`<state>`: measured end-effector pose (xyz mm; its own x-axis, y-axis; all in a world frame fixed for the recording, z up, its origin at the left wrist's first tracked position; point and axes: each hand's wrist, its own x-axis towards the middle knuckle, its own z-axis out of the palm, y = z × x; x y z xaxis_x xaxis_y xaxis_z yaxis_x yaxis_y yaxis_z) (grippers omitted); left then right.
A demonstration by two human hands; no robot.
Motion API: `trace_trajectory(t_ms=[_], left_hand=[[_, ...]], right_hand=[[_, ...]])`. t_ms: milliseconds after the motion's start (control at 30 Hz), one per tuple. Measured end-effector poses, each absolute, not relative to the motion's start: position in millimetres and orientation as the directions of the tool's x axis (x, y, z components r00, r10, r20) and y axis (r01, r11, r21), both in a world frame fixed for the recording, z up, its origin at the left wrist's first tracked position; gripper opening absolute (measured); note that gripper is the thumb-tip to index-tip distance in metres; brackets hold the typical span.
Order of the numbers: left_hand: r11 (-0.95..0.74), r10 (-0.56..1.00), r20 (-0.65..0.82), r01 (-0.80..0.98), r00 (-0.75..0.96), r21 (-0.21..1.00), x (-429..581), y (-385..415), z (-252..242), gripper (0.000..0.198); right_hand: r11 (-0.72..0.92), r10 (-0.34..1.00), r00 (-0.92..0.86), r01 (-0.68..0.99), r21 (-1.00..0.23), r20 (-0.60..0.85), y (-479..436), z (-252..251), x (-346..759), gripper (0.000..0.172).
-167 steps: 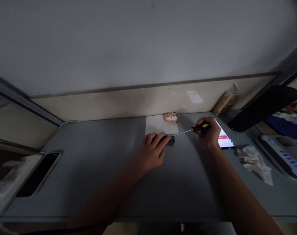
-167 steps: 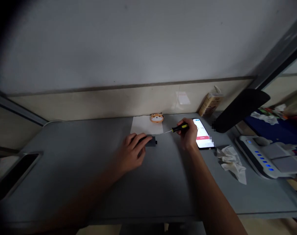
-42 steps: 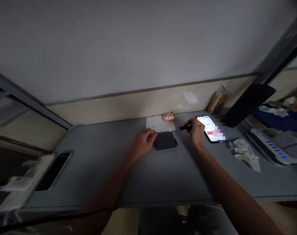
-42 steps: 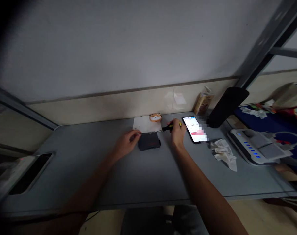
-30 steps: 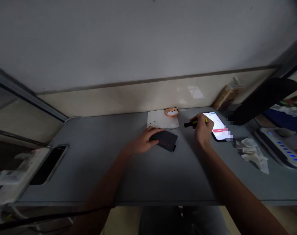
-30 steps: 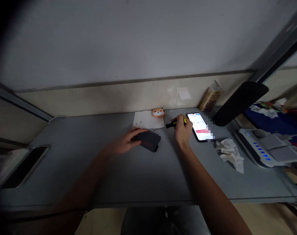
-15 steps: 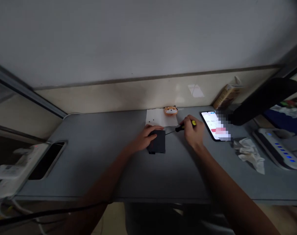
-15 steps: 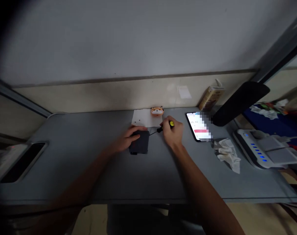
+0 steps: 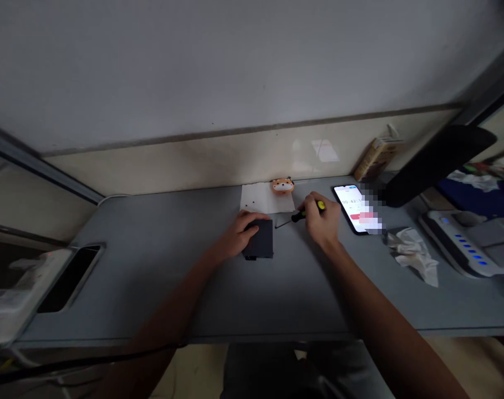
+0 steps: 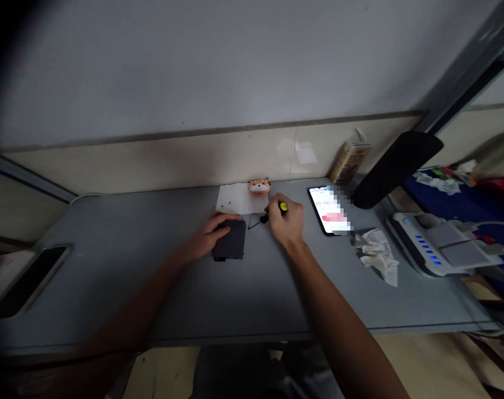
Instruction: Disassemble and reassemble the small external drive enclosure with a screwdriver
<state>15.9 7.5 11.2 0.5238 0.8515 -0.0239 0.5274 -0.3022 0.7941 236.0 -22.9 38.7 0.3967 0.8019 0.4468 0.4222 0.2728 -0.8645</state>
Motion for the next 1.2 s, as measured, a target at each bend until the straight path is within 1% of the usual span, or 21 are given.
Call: trace_trajectory(t_ms=[100,233,367,467,567,667,733,833,967,1033,1100,1167,1200], left_hand=[[-0.435,0.827,0.089,0.532,0.554,0.726,17.5,6.6,9.5,0.038],[-0.637,0.736,0.250,0.518,0.630,0.571,19.1,6.5,6.8,0.036],[-0.756,0.654,0.397,0.541,0.644,0.369,17.8,5.8,7.0,0.033],[-0.809,0.584,0.478,0.521,0.656,0.273,17.0,2.7,12.0,0.031],[-0.847,0.531,0.491,0.452,0.691,0.279,19.0,-2.9,18.7,0.022],[-0.862,0.501,0.436,0.385,0.748,0.331,24.3,-10.5,21.2,0.014],[-0.857,0.503,0.410,0.378,0.761,0.351,28.9,-15.1,19.0,0.013],[-0.836,0.533,0.413,0.387,0.738,0.389,34.1,-18.5,13.4,0.012],[-0.811,0.565,0.425,0.381,0.708,0.444,31.2,-9.3,10.2,0.018],[-0.776,0.618,0.434,0.423,0.655,0.467,25.9,3.4,10.7,0.018],[-0.697,0.716,0.429,0.525,0.551,0.488,20.8,20.4,11.5,0.018],[-0.578,0.815,0.367,0.659,0.448,0.481,18.4,37.8,12.1,0.016],[-0.536,0.844,0.329,0.703,0.424,0.468,18.3,45.3,12.2,0.015]], right_hand=[[0.289,0.813,0.402,0.349,-0.891,0.421,-24.2,41.6,237.7,0.031],[0.306,0.876,0.306,0.245,-0.920,0.373,-27.2,45.6,232.7,0.033],[0.319,0.905,0.205,0.253,-0.914,0.372,-30.8,47.2,224.3,0.032],[0.331,0.904,0.183,0.273,-0.903,0.387,-31.5,46.6,224.1,0.032],[0.335,0.891,0.219,0.274,-0.902,0.397,-29.5,45.2,229.3,0.031],[0.334,0.872,0.286,0.248,-0.910,0.398,-26.7,44.6,235.2,0.032],[0.342,0.849,0.341,0.225,-0.912,0.403,-25.5,45.5,237.7,0.033],[0.335,0.822,0.420,0.192,-0.922,0.386,-24.8,47.6,239.3,0.036],[0.283,0.801,0.517,0.120,-0.951,0.304,-20.9,45.4,242.4,0.035],[0.252,0.766,0.597,0.062,-0.966,0.238,-16.4,41.4,245.8,0.034],[0.224,0.727,0.667,-0.003,-0.975,0.165,-11.3,36.9,249.9,0.032],[0.195,0.705,0.703,-0.061,-0.979,0.097,-6.9,33.5,253.9,0.031],[0.181,0.694,0.717,-0.086,-0.980,0.065,-5.3,32.4,255.7,0.031]])
